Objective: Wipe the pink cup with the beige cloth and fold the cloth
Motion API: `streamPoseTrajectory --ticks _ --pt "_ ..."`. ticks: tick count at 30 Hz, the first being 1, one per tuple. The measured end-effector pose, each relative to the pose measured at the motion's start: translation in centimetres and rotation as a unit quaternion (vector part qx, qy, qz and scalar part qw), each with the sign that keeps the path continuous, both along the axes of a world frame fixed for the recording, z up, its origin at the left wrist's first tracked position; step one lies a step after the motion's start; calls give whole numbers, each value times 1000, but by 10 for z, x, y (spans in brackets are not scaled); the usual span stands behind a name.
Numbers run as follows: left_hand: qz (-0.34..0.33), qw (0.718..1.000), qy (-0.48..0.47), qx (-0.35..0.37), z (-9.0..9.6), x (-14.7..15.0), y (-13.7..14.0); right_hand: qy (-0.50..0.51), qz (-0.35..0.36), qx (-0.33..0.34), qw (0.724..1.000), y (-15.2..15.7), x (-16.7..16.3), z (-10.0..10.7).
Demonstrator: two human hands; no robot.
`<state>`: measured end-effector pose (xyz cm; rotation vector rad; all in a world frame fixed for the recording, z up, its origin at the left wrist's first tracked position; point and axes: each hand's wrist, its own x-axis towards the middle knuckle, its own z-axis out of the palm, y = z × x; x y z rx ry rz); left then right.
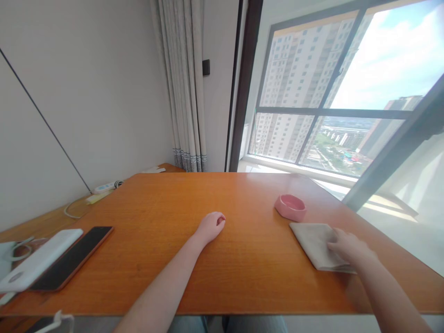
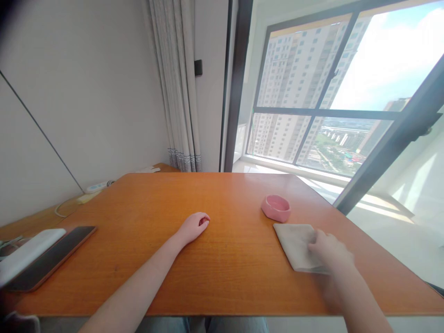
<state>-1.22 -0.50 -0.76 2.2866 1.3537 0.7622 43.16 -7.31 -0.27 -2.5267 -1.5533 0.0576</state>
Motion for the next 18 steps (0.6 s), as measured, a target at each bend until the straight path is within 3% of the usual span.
streamPoseTrajectory --ticks 2,3,6,12,16,18 --pt "-1 1000 0 -2 1 0 0 -84 0 26 996 -2 -32 11" --pt "-1 1000 1 -3 1 0 0 -93 44 43 994 -2 -54 17" --pt "0 1000 3 -5 -1 0 -2 -32 235 69 969 0 -132 29" --pt "-41 999 18 -18 10 -3 -2 65 436 43 896 6 -277 22" --pt "-8 1000 -18 -19 26 -31 -27 59 440 63 894 3 -315 13" --pt "37 998 -47 -17 9 -63 -69 61 438 81 893 0 -317 10"
